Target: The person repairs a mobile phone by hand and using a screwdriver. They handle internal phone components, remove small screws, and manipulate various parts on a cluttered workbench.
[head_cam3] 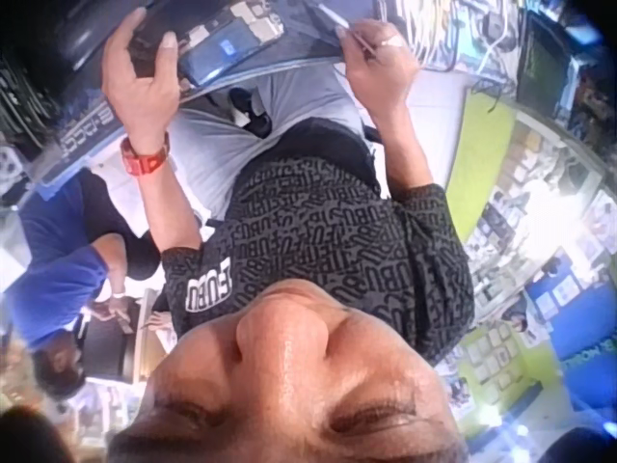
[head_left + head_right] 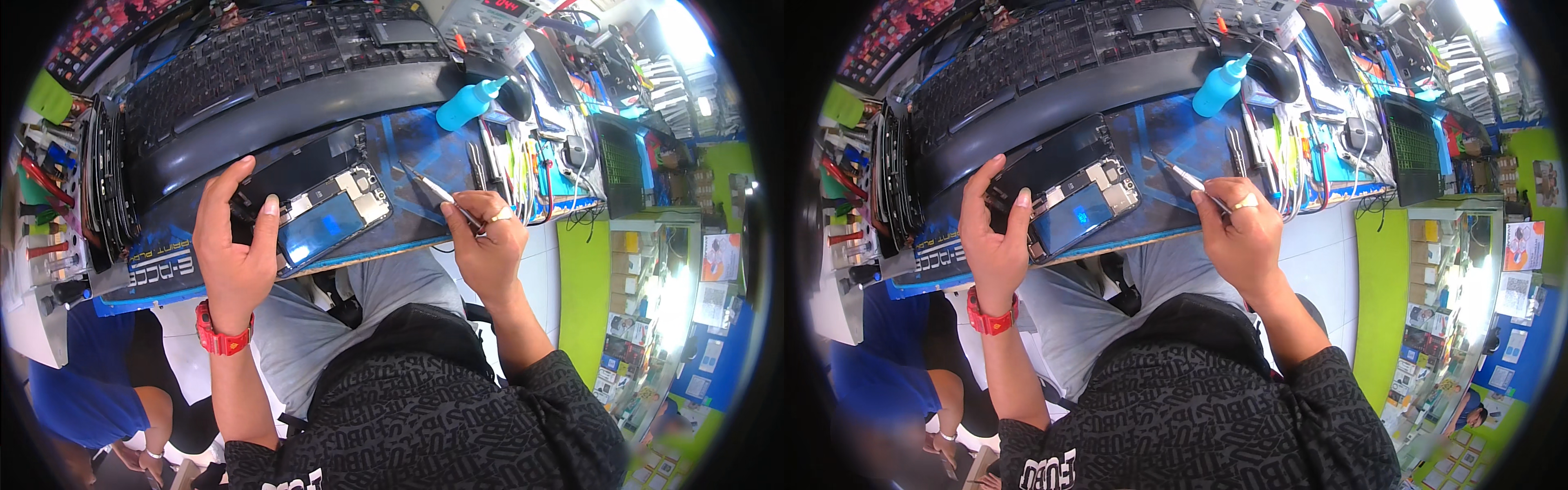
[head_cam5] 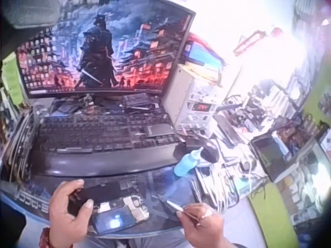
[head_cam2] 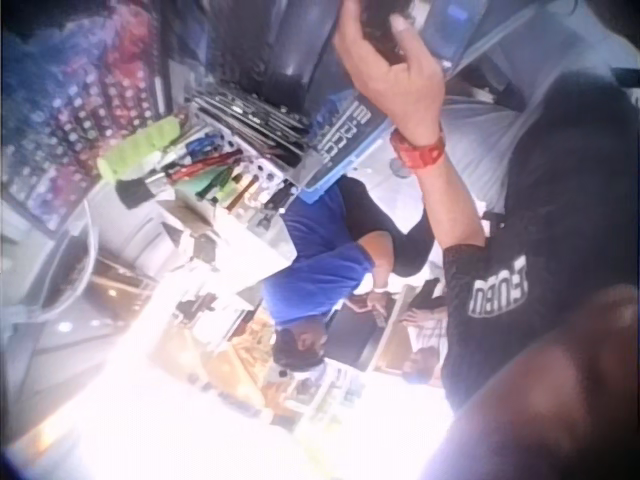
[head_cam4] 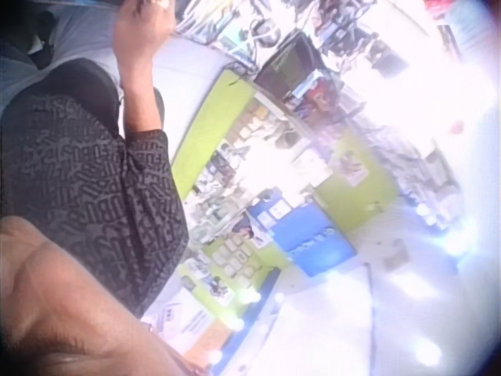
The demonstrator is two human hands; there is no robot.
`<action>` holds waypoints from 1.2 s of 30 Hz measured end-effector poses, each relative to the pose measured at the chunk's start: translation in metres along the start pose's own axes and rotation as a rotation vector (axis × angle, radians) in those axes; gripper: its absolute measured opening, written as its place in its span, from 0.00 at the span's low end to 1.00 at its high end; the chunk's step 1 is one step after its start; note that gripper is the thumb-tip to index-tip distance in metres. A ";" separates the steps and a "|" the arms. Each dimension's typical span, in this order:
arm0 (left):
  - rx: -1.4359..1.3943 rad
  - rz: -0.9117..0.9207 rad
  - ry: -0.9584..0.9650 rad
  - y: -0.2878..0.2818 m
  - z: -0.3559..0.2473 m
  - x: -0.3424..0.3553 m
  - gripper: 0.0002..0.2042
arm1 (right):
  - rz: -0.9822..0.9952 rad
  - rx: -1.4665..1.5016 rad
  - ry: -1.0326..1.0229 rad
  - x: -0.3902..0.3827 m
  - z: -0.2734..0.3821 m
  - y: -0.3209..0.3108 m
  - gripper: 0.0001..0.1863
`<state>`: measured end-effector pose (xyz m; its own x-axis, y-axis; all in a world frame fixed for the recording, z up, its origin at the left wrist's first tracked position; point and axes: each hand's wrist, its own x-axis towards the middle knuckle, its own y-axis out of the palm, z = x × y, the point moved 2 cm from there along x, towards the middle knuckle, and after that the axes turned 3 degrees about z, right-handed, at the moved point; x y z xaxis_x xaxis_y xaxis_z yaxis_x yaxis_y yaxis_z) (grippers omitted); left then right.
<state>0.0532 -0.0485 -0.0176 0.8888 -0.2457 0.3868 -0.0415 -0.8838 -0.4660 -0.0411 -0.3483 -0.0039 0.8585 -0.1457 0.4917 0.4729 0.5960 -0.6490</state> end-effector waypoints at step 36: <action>-0.038 -0.026 0.013 0.000 -0.004 0.002 0.24 | 0.616 -0.226 -0.033 0.062 0.035 -0.063 0.09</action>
<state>0.0530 -0.0508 -0.0135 0.8840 -0.2275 0.4084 -0.0365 -0.9045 -0.4249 -0.0243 -0.3673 0.0876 0.9807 0.1955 0.0065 -0.0700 0.3814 -0.9218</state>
